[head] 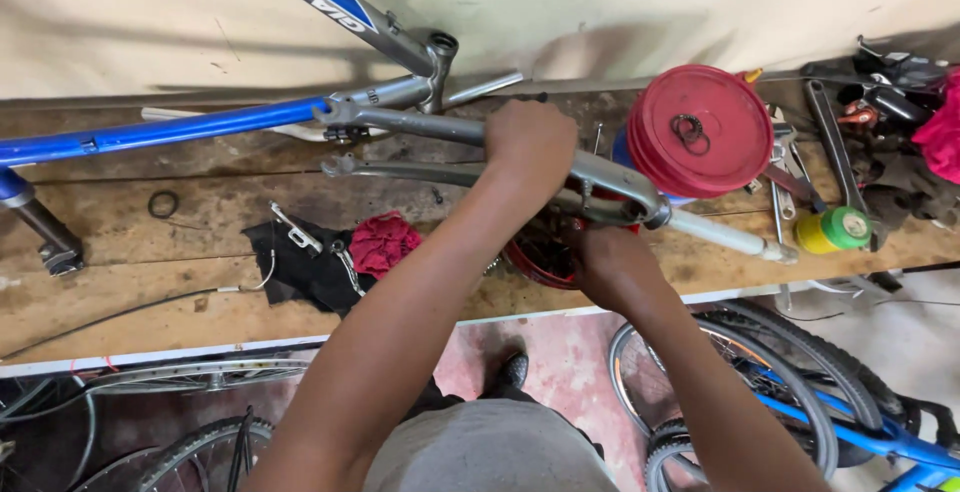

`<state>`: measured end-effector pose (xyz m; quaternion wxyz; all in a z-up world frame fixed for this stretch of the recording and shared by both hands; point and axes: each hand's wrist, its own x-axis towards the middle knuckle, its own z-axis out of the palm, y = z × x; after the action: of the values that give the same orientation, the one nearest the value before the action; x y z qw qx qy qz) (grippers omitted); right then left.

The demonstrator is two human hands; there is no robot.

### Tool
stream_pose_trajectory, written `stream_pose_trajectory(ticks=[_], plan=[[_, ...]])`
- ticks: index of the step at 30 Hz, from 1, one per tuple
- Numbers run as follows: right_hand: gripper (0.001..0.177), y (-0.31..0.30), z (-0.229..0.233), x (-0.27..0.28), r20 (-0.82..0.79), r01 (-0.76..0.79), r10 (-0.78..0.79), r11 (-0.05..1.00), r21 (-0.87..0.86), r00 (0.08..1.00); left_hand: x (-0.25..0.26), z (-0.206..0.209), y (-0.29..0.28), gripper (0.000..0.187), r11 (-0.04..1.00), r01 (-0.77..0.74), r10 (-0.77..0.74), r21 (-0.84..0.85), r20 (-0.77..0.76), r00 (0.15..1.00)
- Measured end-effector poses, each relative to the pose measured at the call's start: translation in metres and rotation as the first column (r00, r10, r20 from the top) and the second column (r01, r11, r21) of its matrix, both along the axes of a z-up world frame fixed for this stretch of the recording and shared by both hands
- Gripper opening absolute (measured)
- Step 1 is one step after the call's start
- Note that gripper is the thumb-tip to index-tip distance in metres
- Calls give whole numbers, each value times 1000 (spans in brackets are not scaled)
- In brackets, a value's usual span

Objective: Cleaning a bicycle fork and other small components in a bucket of solvent using a brush.

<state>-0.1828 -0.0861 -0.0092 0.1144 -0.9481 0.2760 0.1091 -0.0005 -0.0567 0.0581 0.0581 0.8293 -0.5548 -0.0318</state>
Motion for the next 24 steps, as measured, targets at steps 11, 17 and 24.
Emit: stream_pose_trajectory(ticks=[11, 17, 24], plan=[[53, -35, -71, 33, -312, 20, 37, 984, 179, 949, 1, 15, 2, 21, 999, 7, -5, 40, -53, 999], [52, -38, -89, 42, -457, -46, 103, 990, 136, 883, 3, 3, -7, 21, 1000, -22, 23, 3, -143, 990], [42, 12, 26, 12, -147, -30, 33, 999, 25, 989, 1, 18, 6, 25, 997, 23, -15, 72, -108, 994]])
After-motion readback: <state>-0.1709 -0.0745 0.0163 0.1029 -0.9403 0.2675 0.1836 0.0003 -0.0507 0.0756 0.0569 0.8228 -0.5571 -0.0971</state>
